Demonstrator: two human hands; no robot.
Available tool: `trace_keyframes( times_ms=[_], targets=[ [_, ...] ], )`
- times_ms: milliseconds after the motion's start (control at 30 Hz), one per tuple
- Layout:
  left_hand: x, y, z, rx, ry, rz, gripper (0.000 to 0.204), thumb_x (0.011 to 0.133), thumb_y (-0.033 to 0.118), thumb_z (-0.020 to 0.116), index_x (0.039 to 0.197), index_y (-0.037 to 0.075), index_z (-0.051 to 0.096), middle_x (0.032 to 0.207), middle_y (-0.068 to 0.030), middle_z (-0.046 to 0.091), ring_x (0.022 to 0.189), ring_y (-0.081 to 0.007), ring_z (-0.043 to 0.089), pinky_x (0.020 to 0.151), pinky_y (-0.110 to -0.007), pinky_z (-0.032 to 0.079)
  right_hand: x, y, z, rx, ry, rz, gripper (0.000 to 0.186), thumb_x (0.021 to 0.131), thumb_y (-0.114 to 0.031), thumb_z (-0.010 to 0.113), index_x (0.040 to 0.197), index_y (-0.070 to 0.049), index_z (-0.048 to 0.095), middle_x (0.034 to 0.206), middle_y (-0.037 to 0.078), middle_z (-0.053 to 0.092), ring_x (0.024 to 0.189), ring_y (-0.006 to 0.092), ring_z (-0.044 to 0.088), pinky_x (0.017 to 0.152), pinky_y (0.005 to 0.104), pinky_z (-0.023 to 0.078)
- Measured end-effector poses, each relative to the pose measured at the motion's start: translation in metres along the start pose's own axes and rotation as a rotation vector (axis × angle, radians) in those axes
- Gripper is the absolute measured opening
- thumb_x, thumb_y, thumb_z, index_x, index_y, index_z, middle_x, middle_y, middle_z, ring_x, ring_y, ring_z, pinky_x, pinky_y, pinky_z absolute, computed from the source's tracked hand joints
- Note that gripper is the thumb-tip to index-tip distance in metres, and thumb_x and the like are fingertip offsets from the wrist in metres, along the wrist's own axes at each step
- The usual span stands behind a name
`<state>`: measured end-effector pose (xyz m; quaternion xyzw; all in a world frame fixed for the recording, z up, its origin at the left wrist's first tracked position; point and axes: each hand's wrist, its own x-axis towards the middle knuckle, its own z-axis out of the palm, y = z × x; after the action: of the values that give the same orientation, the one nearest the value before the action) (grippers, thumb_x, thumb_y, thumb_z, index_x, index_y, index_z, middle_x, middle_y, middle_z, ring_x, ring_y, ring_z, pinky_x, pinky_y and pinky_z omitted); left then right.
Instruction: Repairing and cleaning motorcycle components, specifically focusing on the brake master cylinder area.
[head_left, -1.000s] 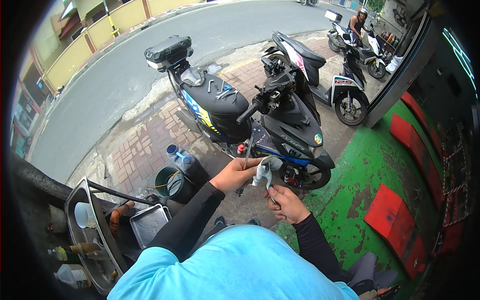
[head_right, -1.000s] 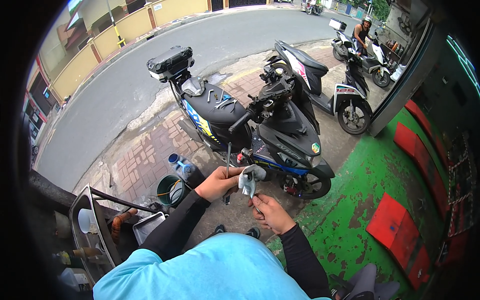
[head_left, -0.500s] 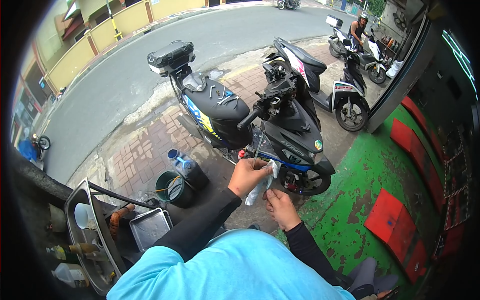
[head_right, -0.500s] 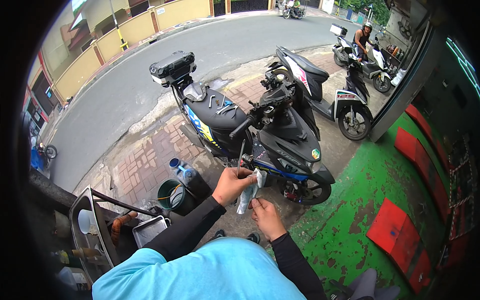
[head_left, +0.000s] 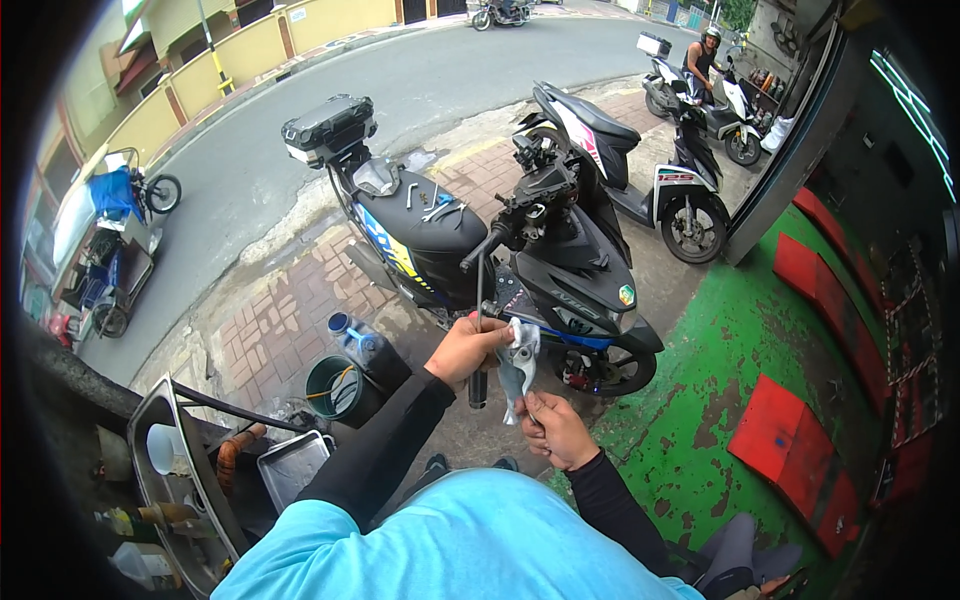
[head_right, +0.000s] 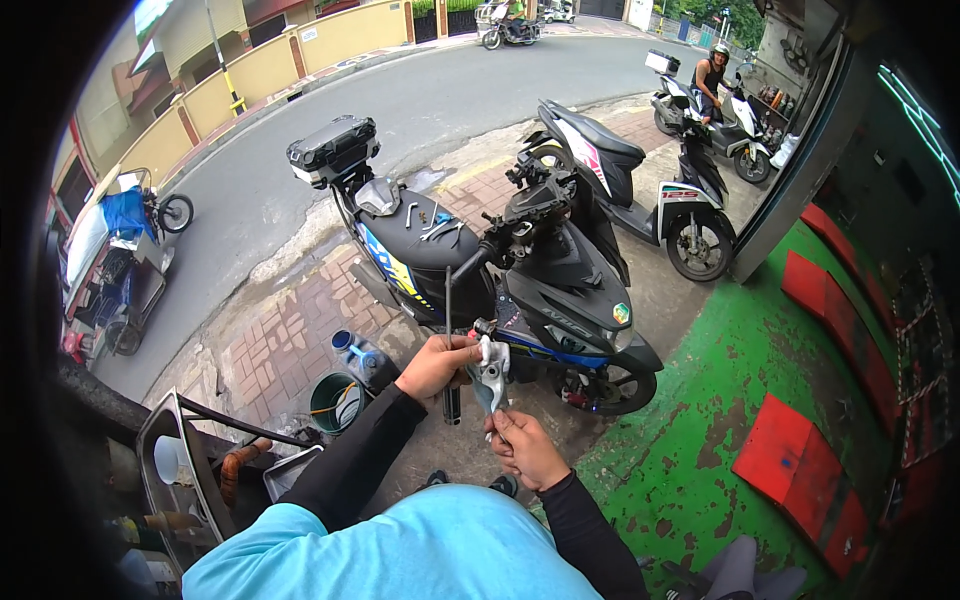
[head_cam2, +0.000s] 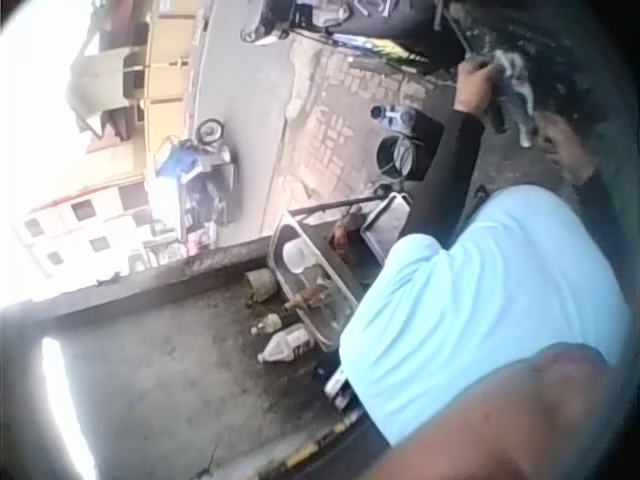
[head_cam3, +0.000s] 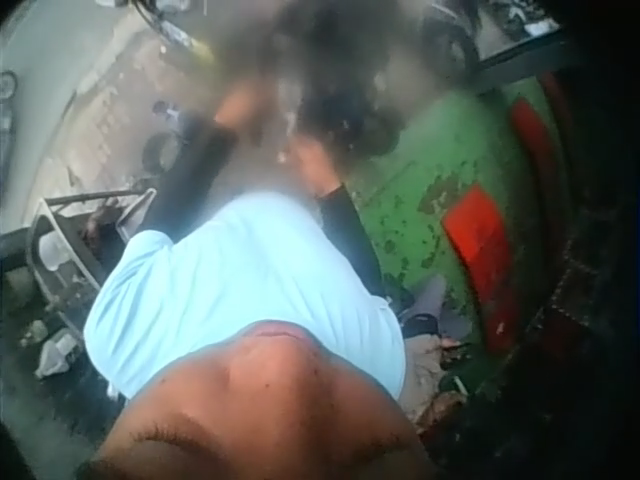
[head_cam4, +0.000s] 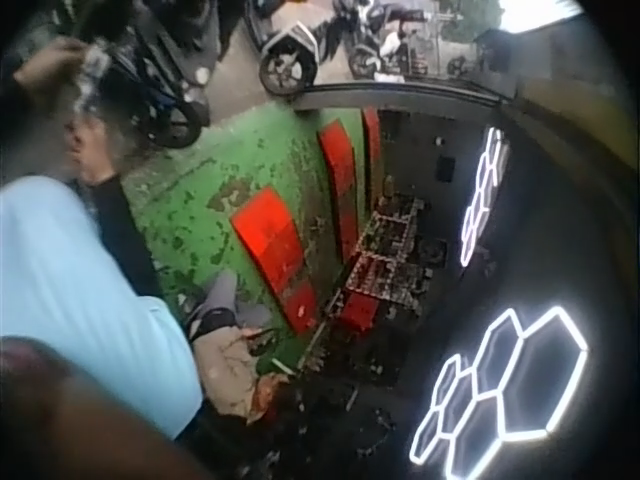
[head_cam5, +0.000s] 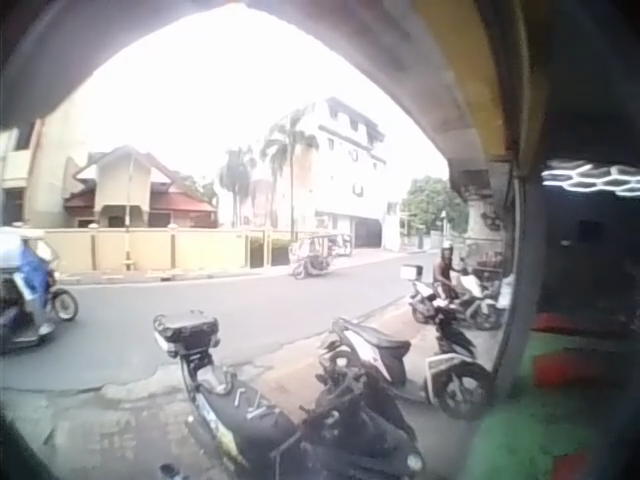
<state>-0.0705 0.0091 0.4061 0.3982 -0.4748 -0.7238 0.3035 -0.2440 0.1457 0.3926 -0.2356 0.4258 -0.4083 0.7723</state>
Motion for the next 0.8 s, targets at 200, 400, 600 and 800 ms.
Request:
trace_keyframes(
  times_ms=[200, 400, 600, 800],
  targets=[
    [0.006, -0.004, -0.028, 0.000, -0.068, 0.080, 0.026, 0.100, 0.029, 0.057, 0.093, 0.006, 0.067, 0.068, 0.0019, 0.058, 0.050, -0.0037, 0.046, 0.048, -0.021, 0.035, -0.003, -0.006, -0.004, -0.040, 0.006, -0.057, 0.029, 0.107, -0.033, 0.046, 0.097, -0.008, 0.057, 0.061, -0.005, 0.039, 0.046, 0.0035, 0.030, 0.040, 0.0220, 0.026],
    [-0.019, 0.012, 0.006, 0.243, -0.195, 0.048, 0.031, 0.102, 0.028, 0.052, 0.117, 0.006, 0.068, 0.062, 0.0022, 0.055, 0.048, -0.0033, 0.045, 0.046, -0.021, 0.033, 0.009, 0.002, -0.008, -0.190, 0.048, -0.065, 0.035, 0.104, -0.040, 0.050, 0.100, -0.005, 0.058, 0.061, -0.005, 0.038, 0.047, 0.0048, 0.030, 0.042, 0.0229, 0.026],
    [-0.016, 0.008, -0.008, 0.178, -0.187, -0.050, 0.027, 0.102, 0.026, 0.053, 0.093, 0.005, 0.067, 0.061, 0.0029, 0.054, 0.047, -0.0040, 0.044, 0.045, -0.022, 0.031, 0.008, 0.004, -0.008, -0.359, 0.097, -0.124, 0.034, 0.106, -0.035, 0.050, 0.104, -0.003, 0.062, 0.064, -0.006, 0.042, 0.051, 0.0042, 0.033, 0.046, 0.0241, 0.027],
    [-0.017, 0.013, 0.009, 0.191, -0.181, 0.044, 0.026, 0.097, 0.025, 0.065, 0.111, 0.003, 0.070, 0.067, 0.0068, 0.056, 0.053, -0.0008, 0.042, 0.048, -0.021, 0.031, 0.019, 0.019, -0.012, -0.361, 0.130, -0.233, 0.034, 0.106, -0.034, 0.049, 0.106, -0.002, 0.062, 0.063, -0.006, 0.040, 0.051, 0.0045, 0.034, 0.045, 0.0237, 0.027]
  ],
)
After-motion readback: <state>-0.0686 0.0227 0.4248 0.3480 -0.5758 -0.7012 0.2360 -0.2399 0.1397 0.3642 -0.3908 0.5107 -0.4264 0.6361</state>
